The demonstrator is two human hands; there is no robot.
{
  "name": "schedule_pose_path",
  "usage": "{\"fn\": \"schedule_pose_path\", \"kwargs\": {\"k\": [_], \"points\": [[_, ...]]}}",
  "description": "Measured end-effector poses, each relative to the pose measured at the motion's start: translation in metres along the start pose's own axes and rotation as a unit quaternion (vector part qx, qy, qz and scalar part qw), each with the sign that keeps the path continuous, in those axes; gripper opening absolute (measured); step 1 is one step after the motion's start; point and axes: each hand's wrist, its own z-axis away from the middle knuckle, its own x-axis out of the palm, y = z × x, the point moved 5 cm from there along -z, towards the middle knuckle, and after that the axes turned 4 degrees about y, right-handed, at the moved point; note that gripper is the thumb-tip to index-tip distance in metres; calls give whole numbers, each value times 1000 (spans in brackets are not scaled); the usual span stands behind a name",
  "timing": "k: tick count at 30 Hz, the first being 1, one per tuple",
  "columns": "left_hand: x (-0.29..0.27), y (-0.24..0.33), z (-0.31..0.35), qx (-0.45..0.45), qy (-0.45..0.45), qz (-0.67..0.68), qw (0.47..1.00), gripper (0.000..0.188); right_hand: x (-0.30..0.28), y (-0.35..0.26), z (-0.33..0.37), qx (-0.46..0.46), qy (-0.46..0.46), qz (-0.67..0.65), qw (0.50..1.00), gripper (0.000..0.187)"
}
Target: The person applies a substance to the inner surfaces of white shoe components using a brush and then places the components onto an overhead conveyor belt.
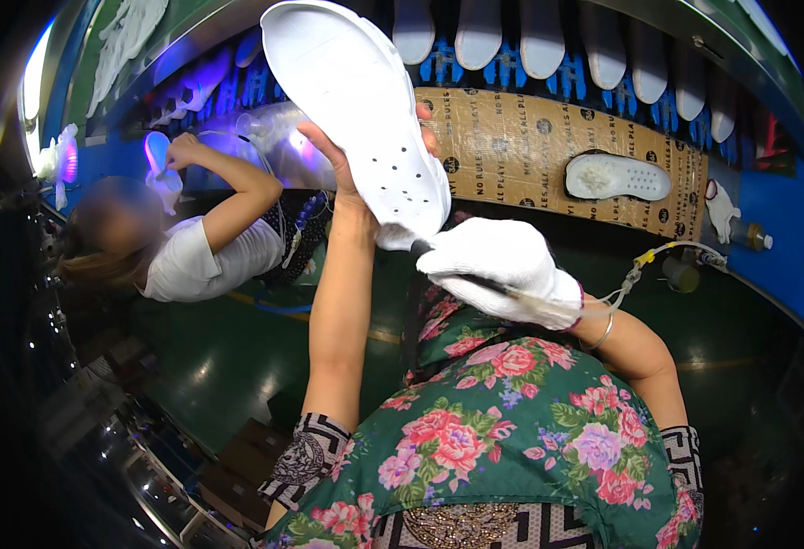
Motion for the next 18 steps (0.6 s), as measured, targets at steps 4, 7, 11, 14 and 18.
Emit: {"fn": "schedule_pose_path", "kwargs": {"k": [4,7,11,14,18], "points": [[4,1,-2,6,66,-75,995,123,-11,4,-6,65,44,-20,997,16],[13,-1,-10,-21,55,-111,992,122,-9,5,-2,-24,36,96,994,25],[7,-2,-14,-79,50,-142,985,120,9,6,9,-83,4,107,991,31],[8,-4,-16,-119,19,-119,986,116,0,5,-2,14,-12,-47,999,22],[15,-6,-19,-200,107,-147,963,119,-13,9,-8,34,32,23,999,18]]}}
